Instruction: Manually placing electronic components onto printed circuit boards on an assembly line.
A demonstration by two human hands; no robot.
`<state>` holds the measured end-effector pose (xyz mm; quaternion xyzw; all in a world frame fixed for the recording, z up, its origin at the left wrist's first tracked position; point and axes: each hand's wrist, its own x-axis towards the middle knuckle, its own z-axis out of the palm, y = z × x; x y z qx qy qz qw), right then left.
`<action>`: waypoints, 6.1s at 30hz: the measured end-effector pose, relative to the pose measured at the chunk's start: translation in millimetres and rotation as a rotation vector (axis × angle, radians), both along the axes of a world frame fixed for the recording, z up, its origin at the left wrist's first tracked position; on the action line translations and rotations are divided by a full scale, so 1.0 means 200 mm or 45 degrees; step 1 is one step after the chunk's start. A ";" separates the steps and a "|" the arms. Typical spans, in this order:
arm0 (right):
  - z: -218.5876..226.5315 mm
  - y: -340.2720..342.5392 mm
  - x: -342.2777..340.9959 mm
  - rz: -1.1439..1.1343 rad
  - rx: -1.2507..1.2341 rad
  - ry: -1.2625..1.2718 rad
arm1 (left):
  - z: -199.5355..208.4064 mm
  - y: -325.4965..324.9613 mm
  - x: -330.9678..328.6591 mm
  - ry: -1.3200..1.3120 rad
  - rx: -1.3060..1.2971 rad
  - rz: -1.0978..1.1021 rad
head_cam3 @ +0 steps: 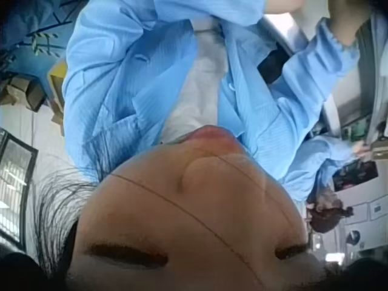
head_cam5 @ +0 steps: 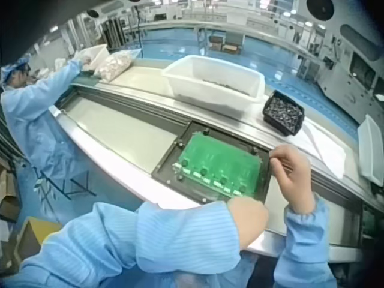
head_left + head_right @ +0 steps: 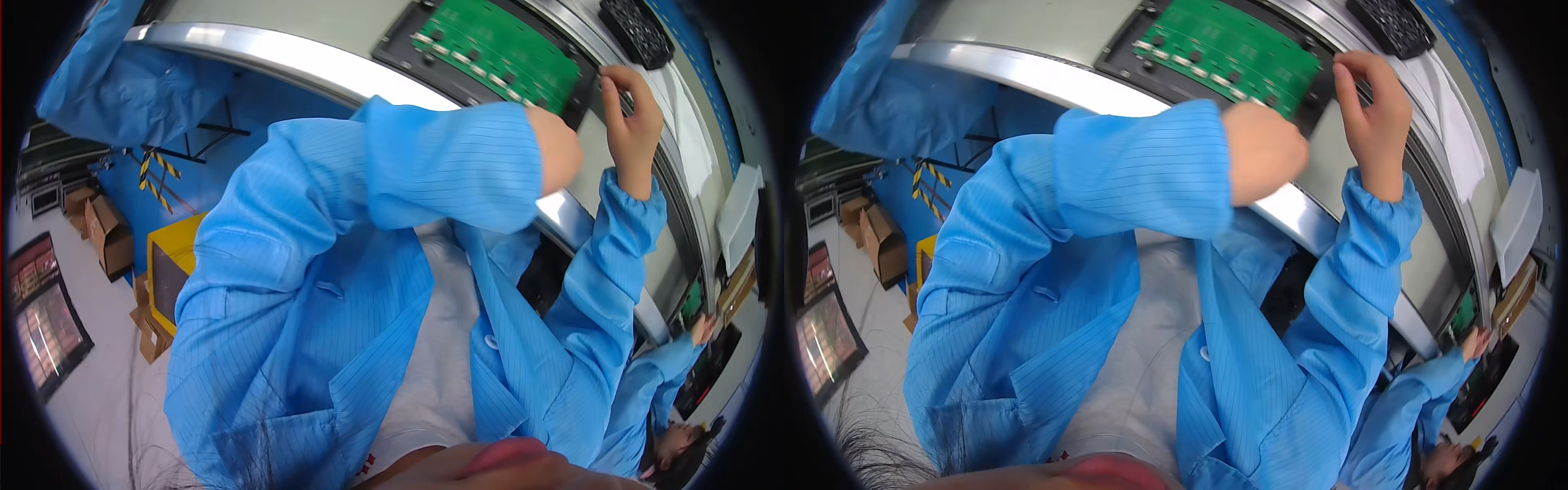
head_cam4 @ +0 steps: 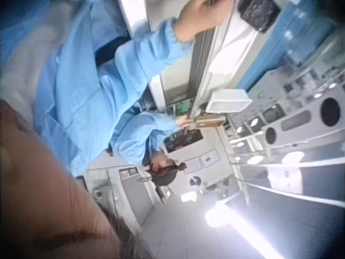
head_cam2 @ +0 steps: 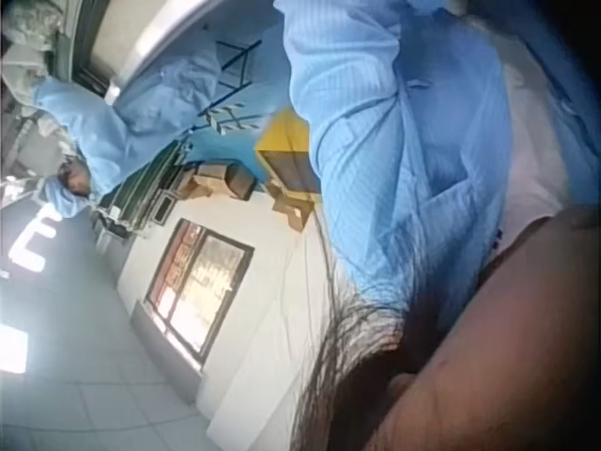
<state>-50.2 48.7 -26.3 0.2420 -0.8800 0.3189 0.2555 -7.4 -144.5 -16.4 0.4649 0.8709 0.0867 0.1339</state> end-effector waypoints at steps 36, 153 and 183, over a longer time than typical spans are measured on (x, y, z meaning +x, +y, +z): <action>-0.02 -0.04 0.18 -0.294 -0.282 -0.254 | 0.06 0.02 -0.29 -2.143 1.442 0.433; -0.17 -0.33 0.12 0.190 -1.237 0.191 | -0.12 -0.14 -0.37 -2.695 1.407 0.317; 0.04 -0.08 0.22 -0.222 0.454 0.284 | -0.02 -0.13 -0.36 -1.859 1.027 0.479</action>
